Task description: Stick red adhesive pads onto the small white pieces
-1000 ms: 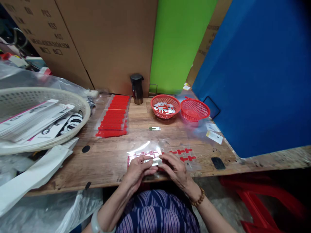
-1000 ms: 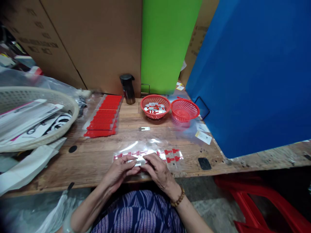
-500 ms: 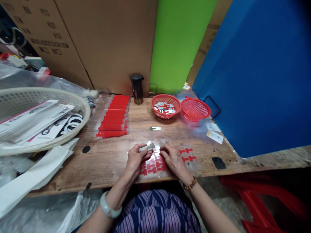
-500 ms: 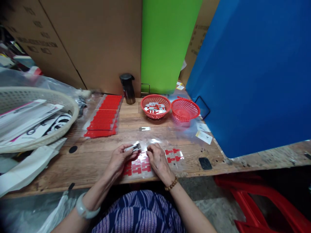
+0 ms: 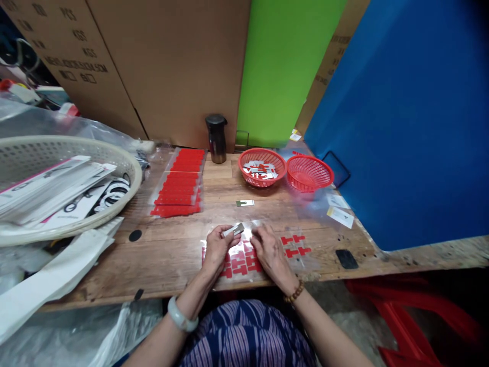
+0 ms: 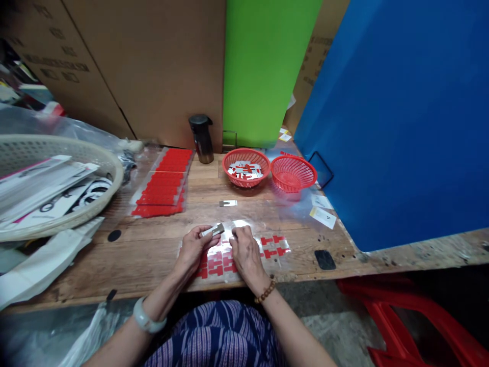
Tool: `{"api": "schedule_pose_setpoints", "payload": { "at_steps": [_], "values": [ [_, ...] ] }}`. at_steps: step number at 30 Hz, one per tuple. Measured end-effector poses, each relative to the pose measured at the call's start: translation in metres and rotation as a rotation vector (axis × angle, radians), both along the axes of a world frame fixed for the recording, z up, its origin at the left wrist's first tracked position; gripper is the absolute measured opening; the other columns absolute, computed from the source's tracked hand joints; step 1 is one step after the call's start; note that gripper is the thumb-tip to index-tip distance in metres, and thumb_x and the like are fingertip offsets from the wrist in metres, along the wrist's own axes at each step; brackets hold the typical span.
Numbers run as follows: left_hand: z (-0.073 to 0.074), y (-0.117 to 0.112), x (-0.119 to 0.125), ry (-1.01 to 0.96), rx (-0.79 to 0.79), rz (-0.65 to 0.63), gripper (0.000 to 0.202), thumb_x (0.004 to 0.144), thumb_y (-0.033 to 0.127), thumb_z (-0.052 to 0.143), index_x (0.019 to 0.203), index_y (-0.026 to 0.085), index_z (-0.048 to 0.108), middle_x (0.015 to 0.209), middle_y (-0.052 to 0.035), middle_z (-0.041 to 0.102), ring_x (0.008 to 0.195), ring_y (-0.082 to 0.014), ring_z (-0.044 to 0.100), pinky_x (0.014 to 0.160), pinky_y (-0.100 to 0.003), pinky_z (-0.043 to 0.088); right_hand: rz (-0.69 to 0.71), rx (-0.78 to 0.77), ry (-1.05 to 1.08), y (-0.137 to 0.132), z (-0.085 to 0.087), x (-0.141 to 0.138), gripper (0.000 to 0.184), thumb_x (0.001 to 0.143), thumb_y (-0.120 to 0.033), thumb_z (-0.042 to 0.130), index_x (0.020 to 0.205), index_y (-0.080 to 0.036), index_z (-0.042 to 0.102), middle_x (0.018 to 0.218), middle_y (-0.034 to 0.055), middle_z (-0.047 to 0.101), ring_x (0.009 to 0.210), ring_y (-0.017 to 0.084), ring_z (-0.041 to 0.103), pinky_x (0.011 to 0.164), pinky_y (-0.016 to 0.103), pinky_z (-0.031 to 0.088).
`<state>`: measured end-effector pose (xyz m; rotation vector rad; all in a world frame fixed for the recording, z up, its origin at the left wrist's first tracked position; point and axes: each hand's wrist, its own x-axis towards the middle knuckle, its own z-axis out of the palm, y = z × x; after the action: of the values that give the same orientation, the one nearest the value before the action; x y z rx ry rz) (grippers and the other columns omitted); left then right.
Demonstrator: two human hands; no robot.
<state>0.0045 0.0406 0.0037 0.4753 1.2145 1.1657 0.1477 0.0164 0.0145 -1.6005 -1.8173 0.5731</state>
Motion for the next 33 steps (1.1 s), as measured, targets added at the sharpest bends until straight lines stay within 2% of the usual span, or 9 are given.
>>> {"api": "schedule_pose_setpoints", "payload": {
  "at_steps": [4,11,16,20,26,33],
  "values": [
    [-0.001,0.0,0.0,0.011,0.001,0.004,0.023,0.067,0.009,0.07,0.085,0.011,0.055,0.063,-0.0016,0.063,0.06,-0.0137,0.067,0.063,-0.024,0.055,-0.02,0.078,0.054,-0.007,-0.008,-0.003,0.018,0.083,-0.01,0.043,0.081,-0.019,0.058,0.081,0.0054,0.053,0.074,0.017,0.05,0.068,0.029,0.041],
    [-0.001,-0.001,0.002,0.064,0.028,0.0,0.021,0.069,0.008,0.067,0.086,0.011,0.055,0.064,-0.0003,0.062,0.059,-0.0124,0.067,0.065,-0.024,0.055,-0.052,-0.024,0.053,0.002,0.0,-0.001,0.013,0.077,-0.011,0.049,0.068,-0.019,0.054,0.073,0.0016,0.052,0.068,0.015,0.05,0.065,0.027,0.039],
    [-0.003,-0.001,0.002,0.095,0.039,0.007,0.02,0.071,0.007,0.065,0.087,0.012,0.055,0.064,-0.0011,0.064,0.061,-0.014,0.068,0.064,-0.023,0.054,0.023,-0.017,0.138,-0.005,0.002,0.001,0.014,0.079,-0.013,0.049,0.067,-0.019,0.05,0.074,0.001,0.051,0.069,0.016,0.049,0.063,0.027,0.038],
    [-0.003,-0.002,0.002,0.109,0.038,0.007,0.02,0.071,0.007,0.065,0.088,0.011,0.056,0.061,-0.0007,0.062,0.063,-0.0152,0.069,0.062,-0.022,0.054,0.093,-0.018,0.216,-0.011,0.001,0.005,0.014,0.08,-0.012,0.048,0.067,-0.019,0.051,0.075,0.0014,0.052,0.073,0.016,0.049,0.068,0.027,0.039],
    [-0.001,0.0,0.002,0.086,0.02,-0.004,0.018,0.072,0.002,0.061,0.087,0.011,0.055,0.063,-0.0019,0.064,0.061,-0.0133,0.068,0.062,-0.02,0.054,0.117,-0.031,0.348,-0.011,0.003,0.007,0.013,0.078,-0.013,0.05,0.067,-0.019,0.052,0.074,0.0011,0.054,0.073,0.015,0.049,0.07,0.027,0.039],
    [0.006,0.0,-0.006,0.005,-0.035,-0.093,0.017,0.075,0.0,0.056,0.089,0.009,0.054,0.071,-0.0082,0.068,0.061,-0.0141,0.068,0.062,-0.022,0.055,0.008,-0.155,0.609,-0.014,0.005,0.015,0.012,0.081,-0.029,0.052,0.074,-0.019,0.051,0.07,-0.0014,0.052,0.066,0.013,0.051,0.063,0.025,0.042]
  ]
}}
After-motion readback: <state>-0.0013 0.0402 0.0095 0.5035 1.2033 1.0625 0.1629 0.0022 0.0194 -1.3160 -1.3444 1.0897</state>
